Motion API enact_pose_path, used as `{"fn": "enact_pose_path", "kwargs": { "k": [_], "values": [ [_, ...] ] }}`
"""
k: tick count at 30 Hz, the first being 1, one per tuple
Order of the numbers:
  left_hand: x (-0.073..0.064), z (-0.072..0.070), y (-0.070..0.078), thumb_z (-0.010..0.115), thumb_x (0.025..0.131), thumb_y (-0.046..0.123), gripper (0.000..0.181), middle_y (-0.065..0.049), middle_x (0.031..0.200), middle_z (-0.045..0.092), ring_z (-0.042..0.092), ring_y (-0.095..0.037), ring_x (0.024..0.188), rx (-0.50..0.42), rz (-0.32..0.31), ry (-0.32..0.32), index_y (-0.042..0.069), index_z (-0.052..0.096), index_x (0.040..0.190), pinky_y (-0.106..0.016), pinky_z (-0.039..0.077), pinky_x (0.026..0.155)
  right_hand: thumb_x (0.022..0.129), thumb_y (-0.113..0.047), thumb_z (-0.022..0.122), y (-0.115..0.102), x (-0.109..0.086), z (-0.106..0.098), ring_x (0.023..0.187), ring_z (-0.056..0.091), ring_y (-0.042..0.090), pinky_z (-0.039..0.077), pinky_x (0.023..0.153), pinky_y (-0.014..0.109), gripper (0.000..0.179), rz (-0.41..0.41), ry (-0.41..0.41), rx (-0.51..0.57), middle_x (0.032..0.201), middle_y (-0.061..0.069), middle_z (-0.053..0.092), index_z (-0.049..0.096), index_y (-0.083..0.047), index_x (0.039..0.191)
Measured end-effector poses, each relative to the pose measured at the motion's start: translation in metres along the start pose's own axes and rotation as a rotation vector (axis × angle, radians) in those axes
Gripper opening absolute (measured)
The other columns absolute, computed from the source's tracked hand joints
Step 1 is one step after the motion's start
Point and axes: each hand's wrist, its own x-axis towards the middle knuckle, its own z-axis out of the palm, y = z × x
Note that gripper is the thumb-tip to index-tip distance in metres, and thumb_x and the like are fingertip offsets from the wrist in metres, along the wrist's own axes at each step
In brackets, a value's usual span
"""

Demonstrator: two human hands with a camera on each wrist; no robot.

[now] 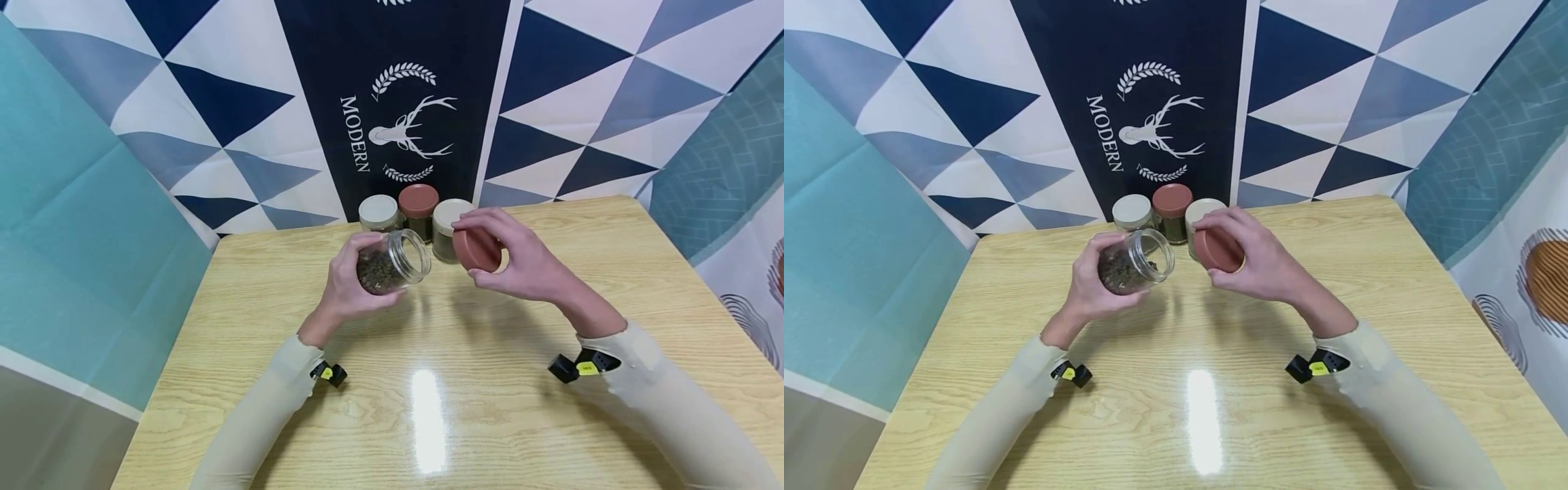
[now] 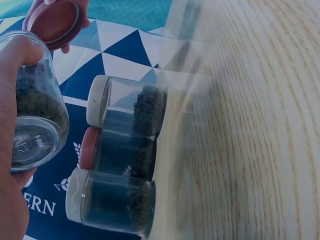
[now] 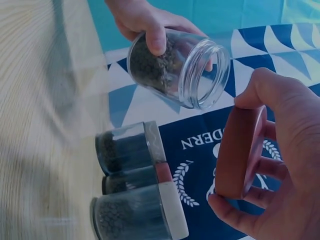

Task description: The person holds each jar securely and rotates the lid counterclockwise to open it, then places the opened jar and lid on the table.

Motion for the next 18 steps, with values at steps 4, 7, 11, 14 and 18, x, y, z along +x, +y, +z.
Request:
{"fn": "enact_pose_path", "kwargs": {
  "k": [4, 7, 11, 14, 18],
  "values": [
    [0.0003, -0.0014, 0.0012, 0.103, 0.065, 0.017, 0.094, -0.026, 0.141, 0.069, 0.072, -0.040, 0.127, 0.004, 0.001, 0.002, -0.004, 0.056, 0.143, -0.031, 0.055, 0.122, 0.079, -0.006, 0.082, 0.0005, 0.0000, -0.0011, 0.133, 0.061, 0.029, 0.062, 0.090, 0.046, 0.068, -0.008, -0.035, -0.070, 0.154, 0.010, 0.063, 0.073, -0.017, 0.145],
    [-0.0001, -0.0016, 0.0007, 0.102, 0.065, 0.018, 0.093, -0.025, 0.140, 0.069, 0.073, -0.040, 0.126, 0.009, 0.004, 0.004, -0.004, 0.056, 0.143, -0.031, 0.056, 0.121, 0.078, -0.010, 0.082, 0.0011, 0.0004, -0.0022, 0.137, 0.058, 0.031, 0.060, 0.092, 0.051, 0.066, -0.009, -0.063, -0.131, 0.155, 0.008, 0.064, 0.074, -0.020, 0.142],
    [-0.0007, -0.0011, -0.0008, 0.103, 0.065, 0.017, 0.094, -0.026, 0.140, 0.069, 0.073, -0.040, 0.125, 0.012, 0.012, 0.006, -0.004, 0.056, 0.143, -0.030, 0.055, 0.122, 0.078, -0.014, 0.081, 0.0008, 0.0010, -0.0052, 0.136, 0.058, 0.030, 0.059, 0.089, 0.051, 0.064, -0.003, -0.106, -0.206, 0.155, 0.006, 0.064, 0.074, -0.025, 0.140],
    [-0.0008, -0.0005, -0.0012, 0.103, 0.065, 0.016, 0.094, -0.026, 0.139, 0.069, 0.073, -0.040, 0.125, 0.014, 0.020, 0.008, -0.004, 0.056, 0.143, -0.030, 0.056, 0.122, 0.077, -0.016, 0.081, 0.0001, 0.0015, -0.0070, 0.132, 0.059, 0.030, 0.058, 0.086, 0.050, 0.064, -0.010, -0.137, -0.242, 0.153, 0.006, 0.065, 0.075, -0.026, 0.140],
    [-0.0011, 0.0002, -0.0012, 0.103, 0.064, 0.016, 0.094, -0.026, 0.139, 0.069, 0.072, -0.040, 0.125, 0.016, 0.026, 0.011, -0.005, 0.056, 0.143, -0.031, 0.056, 0.121, 0.076, -0.018, 0.081, 0.0010, 0.0015, -0.0065, 0.129, 0.060, 0.030, 0.057, 0.084, 0.048, 0.064, -0.029, -0.159, -0.263, 0.151, 0.007, 0.067, 0.075, -0.024, 0.140]
  ]
}}
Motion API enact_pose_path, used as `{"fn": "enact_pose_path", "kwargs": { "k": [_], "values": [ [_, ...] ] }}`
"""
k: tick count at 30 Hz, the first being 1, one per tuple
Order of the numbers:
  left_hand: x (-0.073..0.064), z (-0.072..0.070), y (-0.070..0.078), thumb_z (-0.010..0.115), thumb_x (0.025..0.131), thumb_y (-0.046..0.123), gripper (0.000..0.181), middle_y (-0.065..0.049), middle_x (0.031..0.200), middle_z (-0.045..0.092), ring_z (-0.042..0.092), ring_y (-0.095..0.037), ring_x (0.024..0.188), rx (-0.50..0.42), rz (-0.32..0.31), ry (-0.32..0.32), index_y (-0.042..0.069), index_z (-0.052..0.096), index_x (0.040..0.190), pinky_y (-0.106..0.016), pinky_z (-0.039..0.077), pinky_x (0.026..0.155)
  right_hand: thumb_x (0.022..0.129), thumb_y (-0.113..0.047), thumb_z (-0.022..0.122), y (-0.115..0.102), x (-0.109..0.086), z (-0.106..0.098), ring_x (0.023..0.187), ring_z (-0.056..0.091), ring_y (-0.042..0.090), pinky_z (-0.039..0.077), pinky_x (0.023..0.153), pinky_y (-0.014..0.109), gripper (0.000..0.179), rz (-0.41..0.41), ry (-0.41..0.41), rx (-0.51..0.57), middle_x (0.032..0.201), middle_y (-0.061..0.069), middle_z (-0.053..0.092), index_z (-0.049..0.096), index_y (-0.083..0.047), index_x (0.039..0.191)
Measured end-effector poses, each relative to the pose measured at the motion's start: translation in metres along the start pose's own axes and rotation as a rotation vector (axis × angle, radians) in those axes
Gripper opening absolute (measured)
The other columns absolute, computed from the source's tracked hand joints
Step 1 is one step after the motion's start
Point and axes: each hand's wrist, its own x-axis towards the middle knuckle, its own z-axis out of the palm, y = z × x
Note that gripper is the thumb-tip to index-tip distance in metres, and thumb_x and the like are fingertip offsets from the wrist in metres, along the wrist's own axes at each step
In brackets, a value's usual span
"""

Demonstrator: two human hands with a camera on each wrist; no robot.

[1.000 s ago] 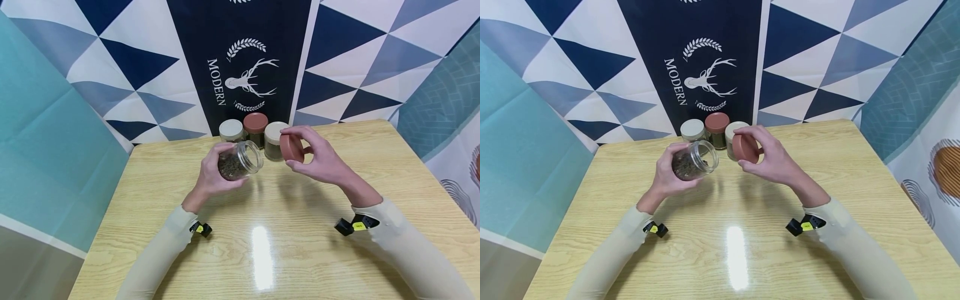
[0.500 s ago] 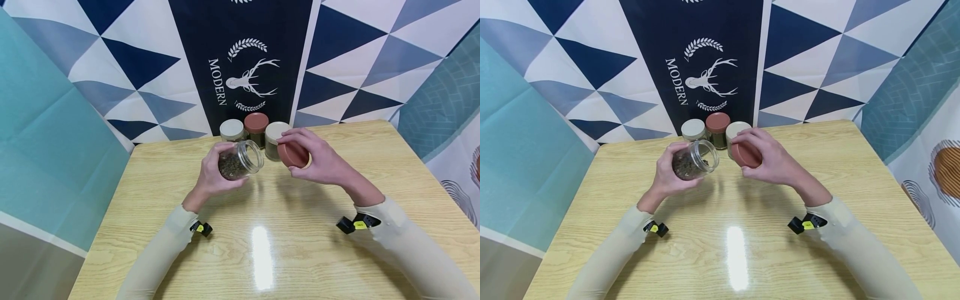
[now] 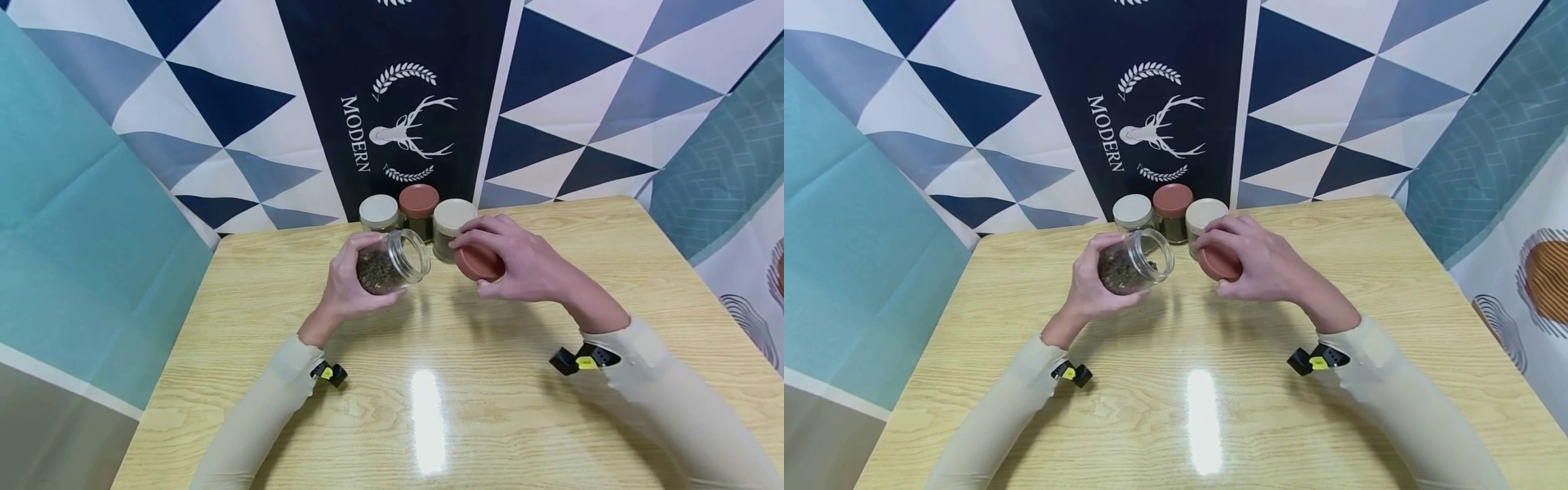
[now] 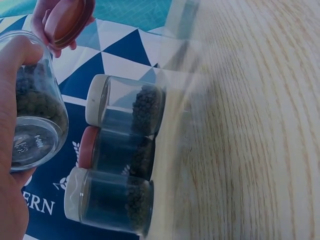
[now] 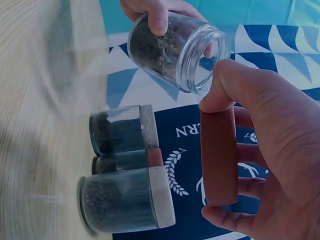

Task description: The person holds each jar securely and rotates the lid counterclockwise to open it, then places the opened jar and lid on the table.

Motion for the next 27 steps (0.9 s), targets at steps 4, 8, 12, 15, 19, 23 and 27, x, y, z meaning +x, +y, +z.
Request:
{"fn": "enact_pose_path", "kwargs": {
  "k": [4, 8, 12, 15, 19, 23, 27],
  "values": [
    [0.000, 0.000, 0.000, 0.103, 0.064, 0.016, 0.094, -0.027, 0.139, 0.069, 0.072, -0.040, 0.125, -0.005, -0.002, 0.001, -0.005, 0.055, 0.143, -0.029, 0.055, 0.122, 0.076, -0.019, 0.082, 0.001, 0.000, 0.003, 0.127, 0.060, 0.030, 0.056, 0.083, 0.046, 0.064, 0.000, -0.008, -0.004, 0.150, 0.007, 0.067, 0.075, -0.025, 0.139],
    [0.000, 0.000, 0.000, 0.103, 0.065, 0.015, 0.093, -0.027, 0.139, 0.069, 0.073, -0.041, 0.125, -0.014, 0.003, 0.008, -0.006, 0.055, 0.142, -0.028, 0.055, 0.122, 0.076, -0.020, 0.083, 0.002, 0.000, 0.008, 0.126, 0.059, 0.029, 0.056, 0.085, 0.047, 0.064, 0.004, -0.028, -0.012, 0.151, 0.008, 0.066, 0.075, -0.026, 0.139],
    [0.000, 0.000, 0.000, 0.103, 0.065, 0.013, 0.093, -0.028, 0.141, 0.068, 0.072, -0.042, 0.126, -0.027, 0.013, 0.009, -0.006, 0.055, 0.142, -0.029, 0.055, 0.123, 0.076, -0.020, 0.085, 0.004, 0.000, 0.013, 0.126, 0.060, 0.031, 0.057, 0.086, 0.049, 0.063, -0.005, -0.048, -0.005, 0.150, 0.010, 0.066, 0.075, -0.024, 0.139],
    [0.000, 0.001, 0.000, 0.103, 0.065, 0.013, 0.094, -0.028, 0.142, 0.068, 0.072, -0.043, 0.128, -0.036, 0.012, 0.006, -0.006, 0.055, 0.142, -0.029, 0.054, 0.123, 0.077, -0.020, 0.086, 0.006, -0.001, 0.018, 0.123, 0.061, 0.032, 0.058, 0.085, 0.049, 0.063, -0.011, -0.063, 0.003, 0.147, 0.009, 0.067, 0.075, -0.024, 0.138],
    [0.000, 0.001, 0.000, 0.103, 0.065, 0.014, 0.095, -0.028, 0.142, 0.068, 0.072, -0.044, 0.129, -0.044, 0.004, 0.010, -0.007, 0.054, 0.143, -0.026, 0.052, 0.124, 0.076, -0.019, 0.086, 0.009, -0.002, 0.027, 0.121, 0.062, 0.030, 0.057, 0.085, 0.048, 0.065, 0.002, -0.087, 0.006, 0.145, 0.007, 0.068, 0.074, -0.024, 0.140],
    [-0.001, 0.001, 0.000, 0.103, 0.065, 0.014, 0.094, -0.028, 0.143, 0.068, 0.072, -0.044, 0.129, -0.046, -0.003, 0.015, -0.007, 0.055, 0.143, -0.026, 0.052, 0.125, 0.077, -0.020, 0.086, 0.012, -0.005, 0.036, 0.122, 0.062, 0.031, 0.058, 0.083, 0.047, 0.065, 0.023, -0.122, 0.004, 0.147, 0.008, 0.067, 0.074, -0.023, 0.140],
    [-0.002, 0.001, -0.001, 0.104, 0.064, 0.014, 0.095, -0.027, 0.143, 0.068, 0.071, -0.044, 0.129, -0.043, -0.010, 0.016, -0.006, 0.055, 0.143, -0.027, 0.052, 0.125, 0.078, -0.022, 0.085, 0.014, -0.007, 0.046, 0.120, 0.062, 0.031, 0.058, 0.080, 0.046, 0.063, 0.029, -0.153, 0.001, 0.147, 0.008, 0.067, 0.073, -0.024, 0.140]
  ]
}}
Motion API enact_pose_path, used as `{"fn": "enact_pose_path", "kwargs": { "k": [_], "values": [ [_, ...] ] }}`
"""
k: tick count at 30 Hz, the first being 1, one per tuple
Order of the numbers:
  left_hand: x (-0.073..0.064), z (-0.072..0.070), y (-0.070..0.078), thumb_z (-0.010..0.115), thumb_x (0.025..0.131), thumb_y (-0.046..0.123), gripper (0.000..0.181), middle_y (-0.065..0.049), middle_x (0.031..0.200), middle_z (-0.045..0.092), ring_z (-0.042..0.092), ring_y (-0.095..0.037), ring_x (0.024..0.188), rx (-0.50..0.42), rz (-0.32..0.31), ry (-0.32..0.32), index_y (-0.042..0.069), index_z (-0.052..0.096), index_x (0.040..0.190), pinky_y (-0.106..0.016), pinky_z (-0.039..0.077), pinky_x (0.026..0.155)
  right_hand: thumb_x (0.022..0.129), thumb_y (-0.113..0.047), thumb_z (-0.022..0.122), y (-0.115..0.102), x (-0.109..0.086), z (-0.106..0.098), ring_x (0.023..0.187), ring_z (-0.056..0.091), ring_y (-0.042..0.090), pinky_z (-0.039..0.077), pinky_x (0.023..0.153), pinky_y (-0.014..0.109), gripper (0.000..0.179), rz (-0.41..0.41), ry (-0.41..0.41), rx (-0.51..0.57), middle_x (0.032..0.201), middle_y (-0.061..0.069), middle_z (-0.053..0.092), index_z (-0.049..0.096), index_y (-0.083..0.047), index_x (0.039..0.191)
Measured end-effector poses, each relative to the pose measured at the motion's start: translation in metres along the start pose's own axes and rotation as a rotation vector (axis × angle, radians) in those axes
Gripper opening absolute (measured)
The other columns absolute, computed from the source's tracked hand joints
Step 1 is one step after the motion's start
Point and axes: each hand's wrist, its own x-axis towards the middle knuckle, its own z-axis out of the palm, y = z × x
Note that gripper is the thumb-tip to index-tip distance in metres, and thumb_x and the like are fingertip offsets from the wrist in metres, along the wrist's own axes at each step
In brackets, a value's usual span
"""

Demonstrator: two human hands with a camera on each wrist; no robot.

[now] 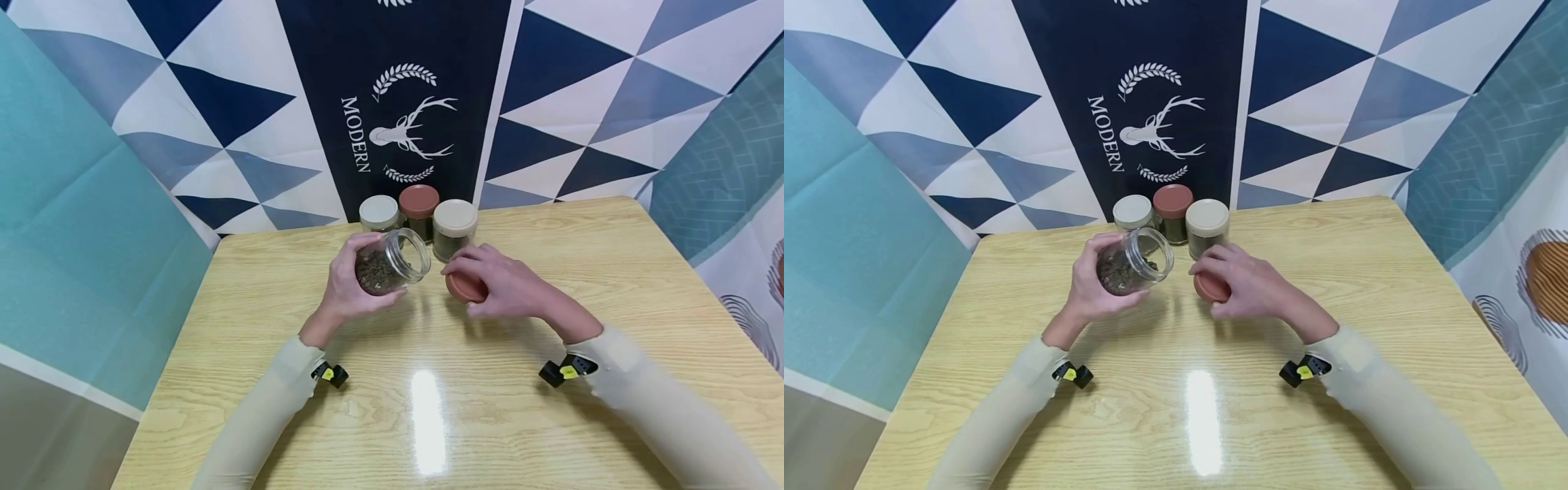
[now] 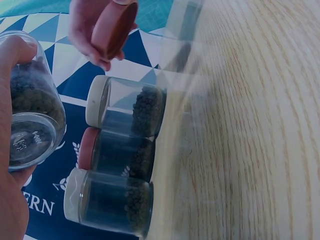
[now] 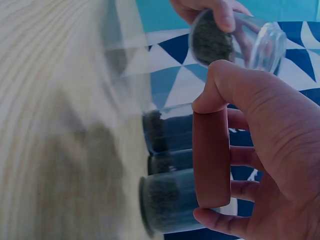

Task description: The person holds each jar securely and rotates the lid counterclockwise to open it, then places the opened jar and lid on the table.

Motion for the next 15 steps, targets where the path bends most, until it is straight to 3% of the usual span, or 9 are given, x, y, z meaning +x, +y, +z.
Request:
{"fn": "enact_pose_path", "kwargs": {
  "k": [15],
  "values": [
    [-0.002, 0.000, 0.000, 0.103, 0.064, 0.014, 0.094, -0.028, 0.144, 0.068, 0.070, -0.044, 0.131, -0.004, -0.009, -0.004, -0.007, 0.055, 0.143, -0.025, 0.050, 0.126, 0.077, -0.020, 0.085, 0.007, -0.003, 0.029, 0.116, 0.062, 0.029, 0.056, 0.080, 0.041, 0.065, 0.022, -0.101, 0.016, 0.143, 0.010, 0.068, 0.073, -0.022, 0.141]
  ]
}}
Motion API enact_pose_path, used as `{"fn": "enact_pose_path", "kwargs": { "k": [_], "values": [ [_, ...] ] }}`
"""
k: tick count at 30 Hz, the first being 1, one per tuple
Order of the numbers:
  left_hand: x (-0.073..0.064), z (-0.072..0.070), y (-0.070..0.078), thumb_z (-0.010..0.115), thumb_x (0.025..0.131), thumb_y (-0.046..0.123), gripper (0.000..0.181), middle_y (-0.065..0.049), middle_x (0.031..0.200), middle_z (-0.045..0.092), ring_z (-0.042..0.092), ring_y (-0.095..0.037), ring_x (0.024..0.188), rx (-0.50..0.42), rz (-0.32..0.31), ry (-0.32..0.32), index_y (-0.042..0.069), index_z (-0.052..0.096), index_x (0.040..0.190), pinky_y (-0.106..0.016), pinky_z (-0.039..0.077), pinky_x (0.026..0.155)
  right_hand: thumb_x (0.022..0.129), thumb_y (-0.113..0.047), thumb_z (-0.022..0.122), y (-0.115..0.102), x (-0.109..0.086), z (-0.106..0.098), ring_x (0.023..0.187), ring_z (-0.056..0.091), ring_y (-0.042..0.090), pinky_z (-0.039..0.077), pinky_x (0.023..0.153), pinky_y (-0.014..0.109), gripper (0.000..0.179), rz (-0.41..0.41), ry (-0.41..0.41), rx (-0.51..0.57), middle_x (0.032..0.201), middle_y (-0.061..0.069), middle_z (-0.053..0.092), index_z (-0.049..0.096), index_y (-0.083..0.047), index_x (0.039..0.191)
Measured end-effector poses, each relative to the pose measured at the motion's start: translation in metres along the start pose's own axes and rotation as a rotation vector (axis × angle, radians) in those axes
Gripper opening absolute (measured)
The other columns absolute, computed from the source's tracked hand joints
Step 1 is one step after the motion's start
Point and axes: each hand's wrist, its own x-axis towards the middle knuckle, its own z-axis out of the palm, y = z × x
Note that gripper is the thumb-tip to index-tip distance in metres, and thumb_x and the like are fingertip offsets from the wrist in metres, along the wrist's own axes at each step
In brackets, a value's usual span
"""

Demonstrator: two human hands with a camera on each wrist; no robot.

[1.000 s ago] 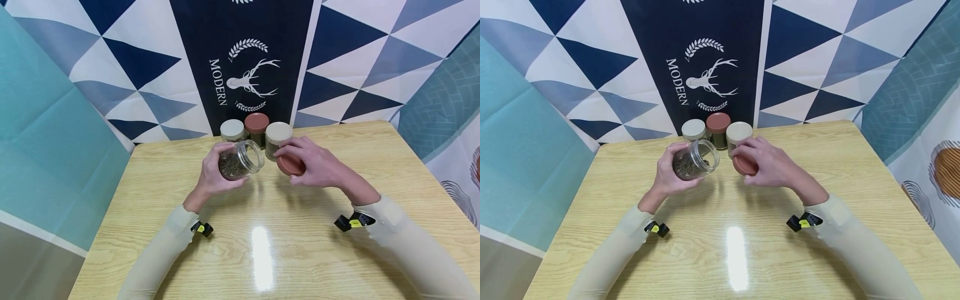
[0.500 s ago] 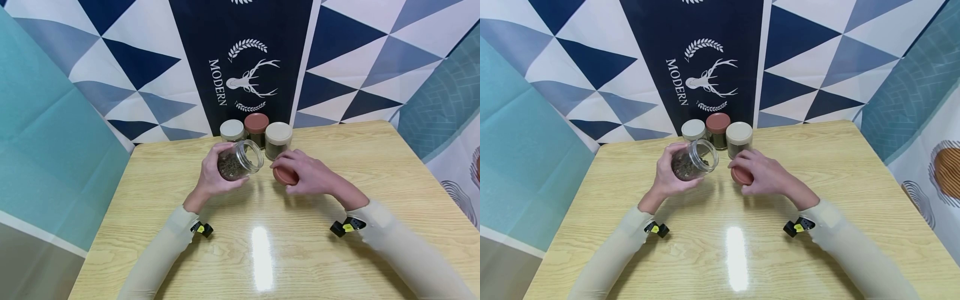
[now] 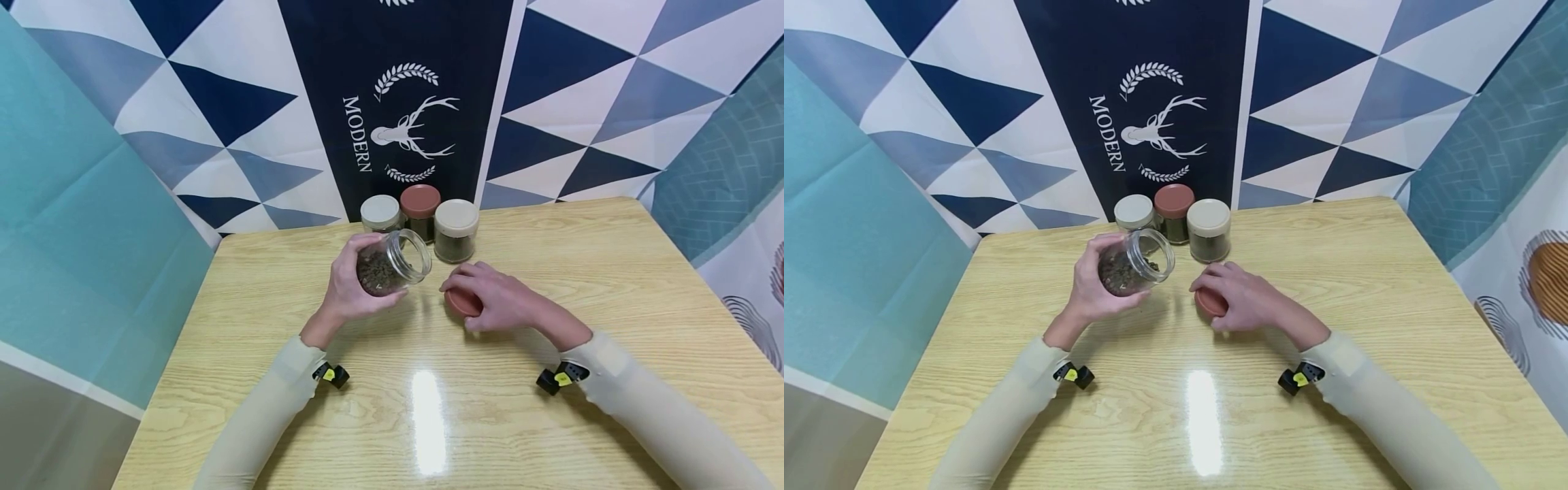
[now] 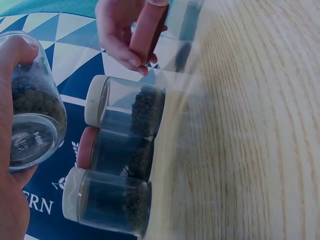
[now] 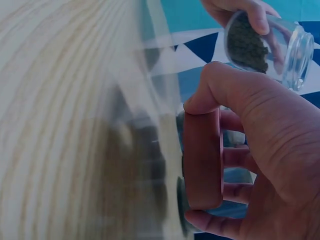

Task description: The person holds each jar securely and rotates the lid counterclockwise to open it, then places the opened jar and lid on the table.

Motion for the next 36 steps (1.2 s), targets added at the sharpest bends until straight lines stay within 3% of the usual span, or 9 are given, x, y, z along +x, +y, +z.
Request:
{"fn": "enact_pose_path", "kwargs": {
  "k": [9, 20, 36],
  "values": [
    [0.000, 0.001, 0.000, 0.104, 0.064, 0.014, 0.096, -0.028, 0.143, 0.068, 0.071, -0.044, 0.131, 0.022, -0.003, -0.005, -0.007, 0.054, 0.143, -0.028, 0.053, 0.125, 0.074, -0.024, 0.089, 0.002, -0.004, 0.011, 0.116, 0.061, 0.026, 0.055, 0.077, 0.039, 0.072, 0.034, -0.042, 0.014, 0.145, 0.008, 0.067, 0.071, -0.027, 0.143],
    [-0.001, 0.001, 0.000, 0.104, 0.064, 0.014, 0.096, -0.027, 0.142, 0.069, 0.071, -0.043, 0.130, 0.021, -0.003, -0.021, -0.006, 0.053, 0.143, -0.026, 0.052, 0.124, 0.072, -0.024, 0.087, 0.004, -0.005, 0.020, 0.117, 0.060, 0.026, 0.056, 0.075, 0.040, 0.071, 0.019, -0.015, -0.014, 0.144, 0.007, 0.066, 0.072, -0.027, 0.142],
    [0.001, 0.003, 0.002, 0.104, 0.064, 0.015, 0.094, -0.028, 0.141, 0.069, 0.072, -0.044, 0.128, 0.026, 0.003, -0.016, -0.006, 0.055, 0.141, -0.030, 0.056, 0.122, 0.074, -0.022, 0.085, 0.005, -0.007, 0.021, 0.121, 0.061, 0.030, 0.058, 0.082, 0.047, 0.071, -0.003, -0.003, -0.033, 0.149, 0.010, 0.066, 0.072, -0.023, 0.144]
  ]
}}
